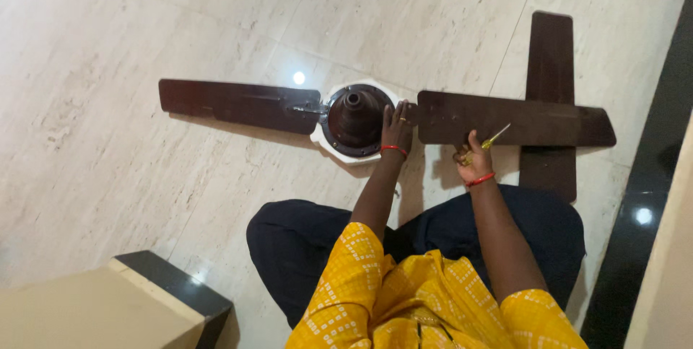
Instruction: The person sits on the floor and uses a screwdriver to attach fan blades to the motor housing. They secure each blade by tightening screws at the mounting points.
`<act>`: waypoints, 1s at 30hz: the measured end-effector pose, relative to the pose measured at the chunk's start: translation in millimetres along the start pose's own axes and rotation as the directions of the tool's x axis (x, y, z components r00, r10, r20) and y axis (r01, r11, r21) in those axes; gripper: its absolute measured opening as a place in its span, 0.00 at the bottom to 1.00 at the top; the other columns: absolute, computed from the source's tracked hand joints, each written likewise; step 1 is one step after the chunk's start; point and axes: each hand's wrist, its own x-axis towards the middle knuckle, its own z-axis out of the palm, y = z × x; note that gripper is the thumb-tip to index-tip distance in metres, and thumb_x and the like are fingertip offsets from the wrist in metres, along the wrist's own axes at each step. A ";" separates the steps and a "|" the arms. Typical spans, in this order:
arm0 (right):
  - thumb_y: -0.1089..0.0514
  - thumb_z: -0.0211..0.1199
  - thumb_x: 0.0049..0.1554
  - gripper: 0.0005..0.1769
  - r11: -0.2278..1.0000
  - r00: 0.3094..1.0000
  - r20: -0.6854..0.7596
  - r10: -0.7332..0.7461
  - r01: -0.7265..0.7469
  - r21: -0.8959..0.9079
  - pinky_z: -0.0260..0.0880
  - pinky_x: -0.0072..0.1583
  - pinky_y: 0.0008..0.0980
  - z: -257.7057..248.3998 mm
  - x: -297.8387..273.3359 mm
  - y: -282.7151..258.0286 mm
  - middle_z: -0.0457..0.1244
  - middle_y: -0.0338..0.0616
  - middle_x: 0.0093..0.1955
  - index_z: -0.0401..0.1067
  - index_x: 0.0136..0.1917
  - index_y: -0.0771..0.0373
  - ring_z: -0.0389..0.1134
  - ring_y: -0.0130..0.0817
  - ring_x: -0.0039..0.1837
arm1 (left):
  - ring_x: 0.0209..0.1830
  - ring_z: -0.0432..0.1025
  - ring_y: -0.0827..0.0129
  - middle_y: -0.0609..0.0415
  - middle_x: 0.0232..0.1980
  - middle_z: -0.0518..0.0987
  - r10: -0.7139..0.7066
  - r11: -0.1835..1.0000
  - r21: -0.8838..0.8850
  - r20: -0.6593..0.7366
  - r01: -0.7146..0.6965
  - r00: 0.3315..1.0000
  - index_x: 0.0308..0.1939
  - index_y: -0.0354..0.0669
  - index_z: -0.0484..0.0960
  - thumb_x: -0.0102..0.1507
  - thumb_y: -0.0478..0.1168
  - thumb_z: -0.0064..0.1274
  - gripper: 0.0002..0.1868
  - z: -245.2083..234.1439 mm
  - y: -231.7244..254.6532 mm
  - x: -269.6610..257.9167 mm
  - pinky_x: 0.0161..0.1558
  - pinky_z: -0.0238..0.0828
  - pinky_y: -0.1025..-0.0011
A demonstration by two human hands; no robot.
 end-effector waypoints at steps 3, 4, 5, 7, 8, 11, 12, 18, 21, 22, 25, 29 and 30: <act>0.49 0.69 0.61 0.12 0.999 0.991 -0.120 0.051 -0.052 -0.007 0.57 0.33 0.26 10.5 -5.2 1.2 0.58 0.33 0.31 0.68 0.41 0.51 0.59 0.26 0.33 | 0.82 0.43 0.58 0.51 0.80 0.56 -0.078 0.997 0.024 0.069 0.077 0.995 0.76 0.46 0.59 0.66 0.47 0.36 0.32 -21.1 -7.7 30.4 0.74 0.25 0.32; 0.50 0.69 0.61 0.11 0.999 0.990 -0.130 0.049 -0.051 -0.007 0.56 0.33 0.26 11.1 -7.9 1.5 0.58 0.33 0.32 0.69 0.41 0.51 0.58 0.25 0.32 | 0.81 0.42 0.56 0.51 0.79 0.56 -0.116 0.993 0.010 0.095 0.115 0.989 0.75 0.46 0.58 0.65 0.48 0.35 0.34 -26.7 -7.8 36.5 0.72 0.22 0.30; 0.51 0.69 0.61 0.11 0.999 0.989 -0.140 0.048 -0.049 -0.007 0.56 0.33 0.25 13.3 -4.9 0.2 0.59 0.33 0.32 0.69 0.42 0.50 0.57 0.25 0.32 | 0.83 0.43 0.56 0.52 0.79 0.59 -0.121 0.992 -0.019 0.149 0.125 0.981 0.76 0.47 0.59 0.68 0.47 0.35 0.31 -31.1 -8.5 43.0 0.73 0.22 0.29; 0.53 0.68 0.61 0.08 1.000 0.992 -0.125 0.025 -0.027 -0.015 0.56 0.34 0.26 14.5 -2.6 0.3 0.60 0.31 0.33 0.70 0.42 0.49 0.59 0.24 0.33 | 0.86 0.43 0.54 0.54 0.78 0.64 -0.122 0.986 -0.077 0.275 0.148 0.954 0.78 0.49 0.62 0.75 0.44 0.33 0.26 -33.7 -10.0 42.1 0.76 0.22 0.25; 0.54 0.68 0.60 0.07 1.000 0.992 -0.124 0.020 -0.022 -0.018 0.56 0.34 0.26 12.5 -4.4 2.6 0.61 0.31 0.34 0.70 0.43 0.49 0.59 0.24 0.34 | 0.85 0.43 0.55 0.55 0.78 0.63 -0.101 0.993 -0.034 0.268 0.115 0.958 0.78 0.50 0.61 0.73 0.44 0.34 0.28 -31.5 -10.0 36.5 0.75 0.22 0.26; 0.54 0.68 0.60 0.06 0.999 0.991 -0.127 0.042 -0.043 -0.007 0.56 0.34 0.26 11.2 -0.7 2.6 0.64 0.31 0.37 0.70 0.44 0.50 0.63 0.25 0.37 | 0.85 0.44 0.55 0.57 0.79 0.62 -0.035 0.998 0.051 0.251 0.023 0.967 0.74 0.51 0.64 0.71 0.44 0.37 0.26 -22.1 -10.2 22.4 0.75 0.23 0.27; 0.54 0.69 0.61 0.07 0.999 0.993 -0.110 0.043 -0.043 0.000 0.56 0.34 0.26 11.0 0.3 2.6 0.64 0.31 0.37 0.71 0.44 0.50 0.62 0.25 0.36 | 0.87 0.44 0.55 0.57 0.80 0.62 -0.012 0.999 0.051 0.246 -0.001 0.969 0.72 0.52 0.67 0.73 0.44 0.36 0.22 -17.9 -10.5 16.2 0.76 0.23 0.26; 0.54 0.68 0.60 0.06 0.997 0.985 -0.164 0.057 -0.063 -0.032 0.57 0.35 0.26 7.6 -0.5 4.1 0.68 0.35 0.43 0.72 0.45 0.52 0.67 0.27 0.41 | 0.82 0.48 0.58 0.57 0.76 0.64 0.087 0.996 0.005 0.038 -0.088 0.995 0.75 0.52 0.63 0.66 0.42 0.44 0.31 5.7 -12.3 -26.0 0.75 0.26 0.29; 0.53 0.70 0.61 0.08 0.998 0.992 -0.114 0.060 -0.062 -0.017 0.57 0.36 0.25 6.8 -2.3 5.5 0.67 0.36 0.43 0.71 0.46 0.52 0.66 0.28 0.41 | 0.83 0.48 0.60 0.58 0.77 0.64 0.157 0.987 -0.038 0.099 -0.154 0.983 0.75 0.51 0.63 0.63 0.41 0.48 0.34 11.9 -19.9 -49.7 0.77 0.28 0.34; 0.52 0.71 0.61 0.09 0.998 0.992 -0.112 0.063 -0.066 -0.024 0.57 0.36 0.26 7.6 -2.8 6.2 0.67 0.37 0.43 0.71 0.47 0.52 0.66 0.28 0.41 | 0.83 0.48 0.61 0.58 0.77 0.64 0.180 0.983 -0.061 0.121 -0.174 0.976 0.75 0.51 0.63 0.62 0.40 0.50 0.35 11.6 -23.3 -57.0 0.78 0.28 0.36; 0.52 0.70 0.60 0.09 0.995 0.986 -0.148 0.078 -0.086 -0.048 0.57 0.35 0.26 8.5 -7.3 7.7 0.68 0.38 0.44 0.71 0.48 0.53 0.67 0.30 0.42 | 0.83 0.49 0.62 0.59 0.76 0.65 0.241 0.971 -0.004 0.018 -0.241 0.970 0.73 0.52 0.64 0.63 0.41 0.53 0.33 7.9 -30.7 -79.5 0.78 0.30 0.37; 0.51 0.72 0.60 0.12 0.994 0.989 -0.113 0.098 -0.104 -0.041 0.57 0.35 0.25 14.0 -10.9 8.1 0.67 0.37 0.44 0.72 0.53 0.52 0.65 0.29 0.42 | 0.82 0.48 0.64 0.56 0.78 0.61 0.273 0.947 -0.214 0.134 -0.241 0.953 0.74 0.48 0.62 0.57 0.47 0.56 0.41 1.9 -38.3 -98.8 0.79 0.30 0.41; 0.51 0.72 0.60 0.13 0.992 0.987 -0.132 0.097 -0.106 -0.064 0.57 0.36 0.25 15.1 -11.9 8.2 0.67 0.38 0.45 0.72 0.54 0.51 0.66 0.30 0.43 | 0.81 0.48 0.64 0.55 0.79 0.60 0.274 0.942 -0.224 0.090 -0.248 0.958 0.74 0.48 0.63 0.57 0.47 0.55 0.40 2.1 -38.5 -103.0 0.78 0.31 0.41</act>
